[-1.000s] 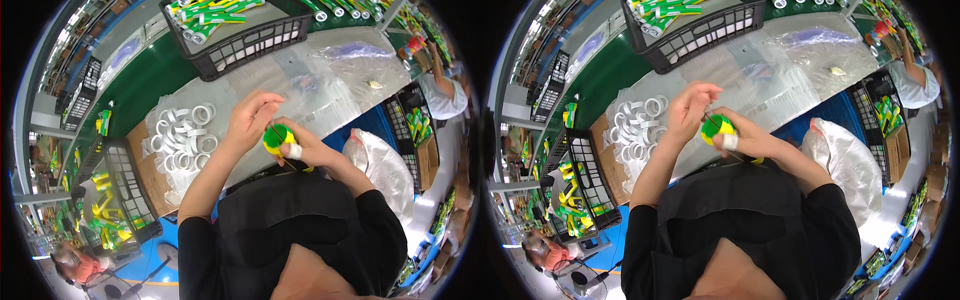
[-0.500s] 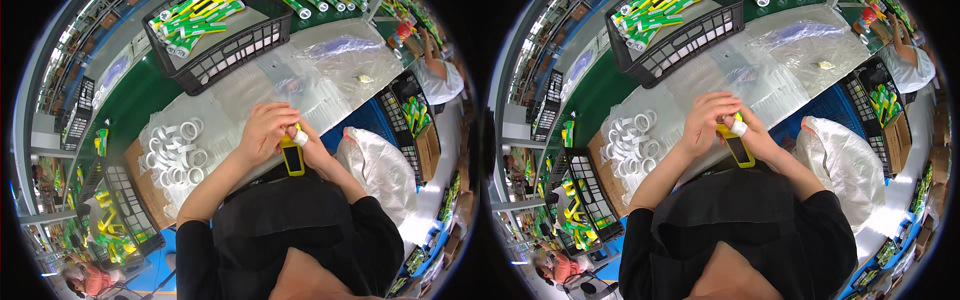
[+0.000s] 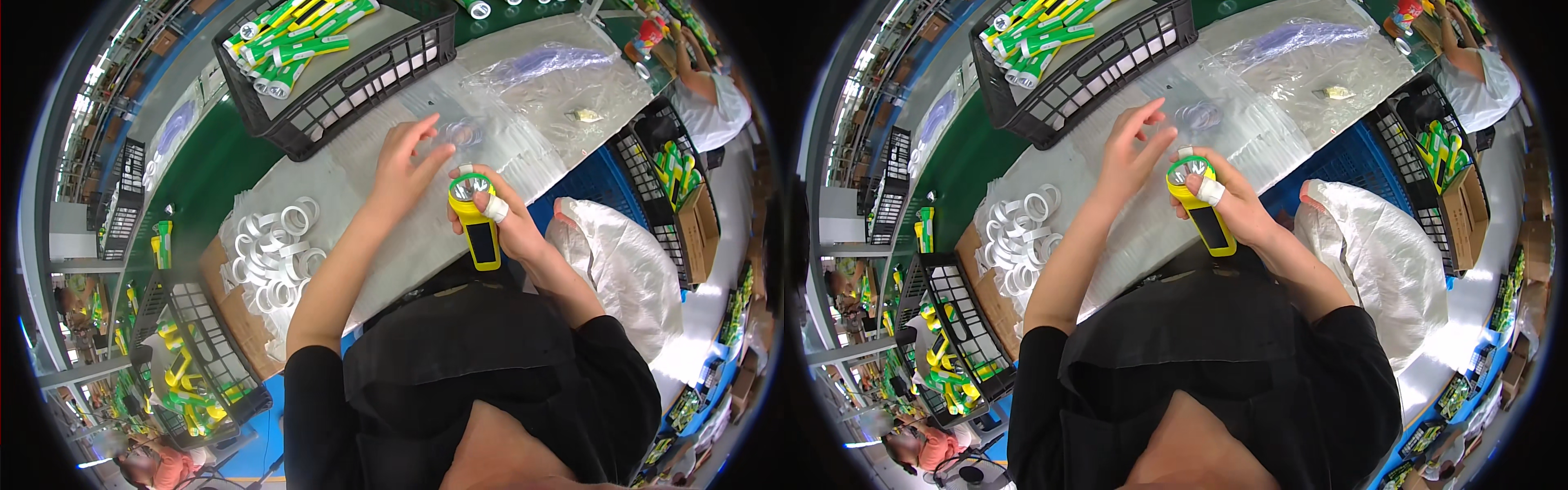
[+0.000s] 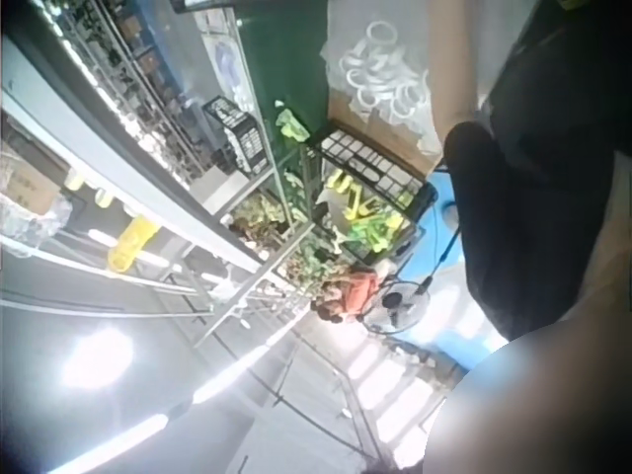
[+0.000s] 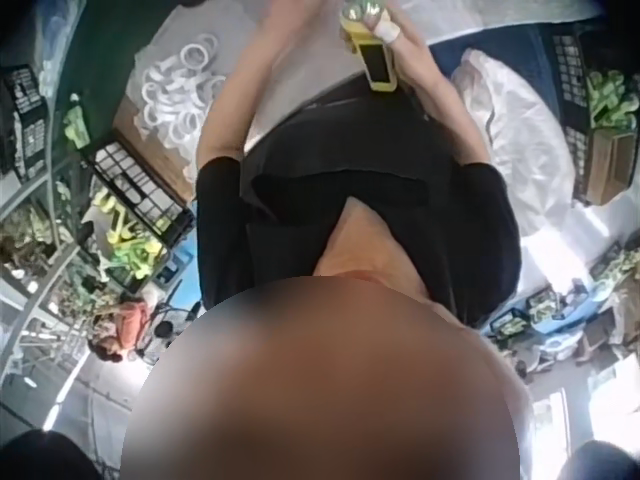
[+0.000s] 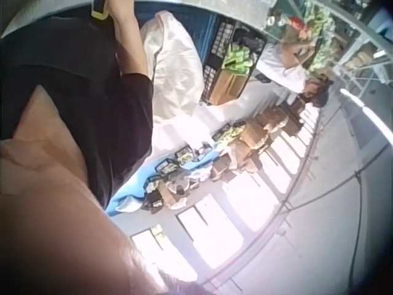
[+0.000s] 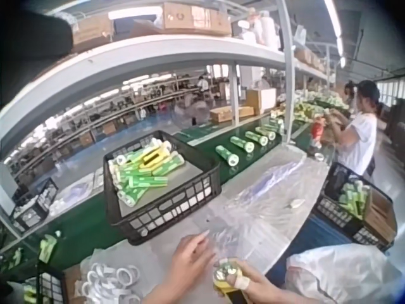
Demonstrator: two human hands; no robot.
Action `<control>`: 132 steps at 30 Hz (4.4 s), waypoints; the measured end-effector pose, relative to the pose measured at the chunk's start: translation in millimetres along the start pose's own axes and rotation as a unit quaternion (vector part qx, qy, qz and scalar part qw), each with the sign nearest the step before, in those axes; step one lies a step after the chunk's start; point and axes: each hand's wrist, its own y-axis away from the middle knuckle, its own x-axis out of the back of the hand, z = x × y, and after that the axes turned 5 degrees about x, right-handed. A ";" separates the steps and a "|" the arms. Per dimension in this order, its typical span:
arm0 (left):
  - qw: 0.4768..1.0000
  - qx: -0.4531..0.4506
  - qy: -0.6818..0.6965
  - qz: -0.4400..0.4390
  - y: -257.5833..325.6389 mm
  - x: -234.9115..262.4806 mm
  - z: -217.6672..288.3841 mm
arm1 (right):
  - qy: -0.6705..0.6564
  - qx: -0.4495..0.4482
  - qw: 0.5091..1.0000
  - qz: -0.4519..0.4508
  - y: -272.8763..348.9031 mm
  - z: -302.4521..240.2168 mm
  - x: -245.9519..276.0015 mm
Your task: Assembling components of hand-held flashlights at a factory workstation.
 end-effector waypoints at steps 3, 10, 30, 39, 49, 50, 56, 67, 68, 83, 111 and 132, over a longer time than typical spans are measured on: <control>0.996 -0.070 0.056 -0.023 30.7 31.5 31.1 | 0.001 -0.003 1.000 -0.028 -4.6 4.9 -11.6; 0.992 -0.119 -0.027 -0.040 69.4 76.4 49.9 | 0.051 -0.027 0.990 -0.126 -12.6 8.0 -39.4; 0.983 -0.155 -0.011 -0.092 93.4 107.8 50.2 | 0.018 -0.111 0.962 -0.250 -18.7 17.7 -62.9; 0.974 -0.197 -0.090 0.065 96.5 85.6 31.6 | 0.015 -0.153 0.968 -0.196 -30.4 37.4 -73.6; 0.941 -0.007 -0.307 0.144 97.3 145.6 4.1 | 0.050 0.067 0.984 -0.156 -77.9 40.7 -77.4; 0.940 -0.010 -0.309 0.144 102.9 153.5 -5.3 | 0.051 0.084 0.984 -0.151 -82.4 43.4 -74.7; 0.902 0.053 -0.428 0.014 110.0 163.0 -20.0 | 0.046 0.117 0.979 -0.164 -90.0 48.1 -74.3; 0.981 -0.063 -0.003 0.183 70.4 109.3 36.0 | 0.122 0.180 0.968 -0.128 -100.9 57.5 -67.8; 0.978 -0.086 -0.066 0.176 70.9 107.0 34.4 | 0.122 0.180 0.968 -0.126 -100.7 57.8 -67.2; 0.968 -0.145 -0.141 0.148 59.7 105.3 39.8 | 0.009 0.225 0.954 -0.199 -99.7 29.5 -45.1; 0.997 -0.046 -0.024 0.058 47.5 71.5 40.0 | 0.709 0.072 0.629 -0.311 -111.3 -96.3 -71.8; 0.991 -0.062 -0.065 0.098 45.4 66.1 32.2 | 0.583 0.309 0.689 -0.301 -124.7 -83.6 -59.8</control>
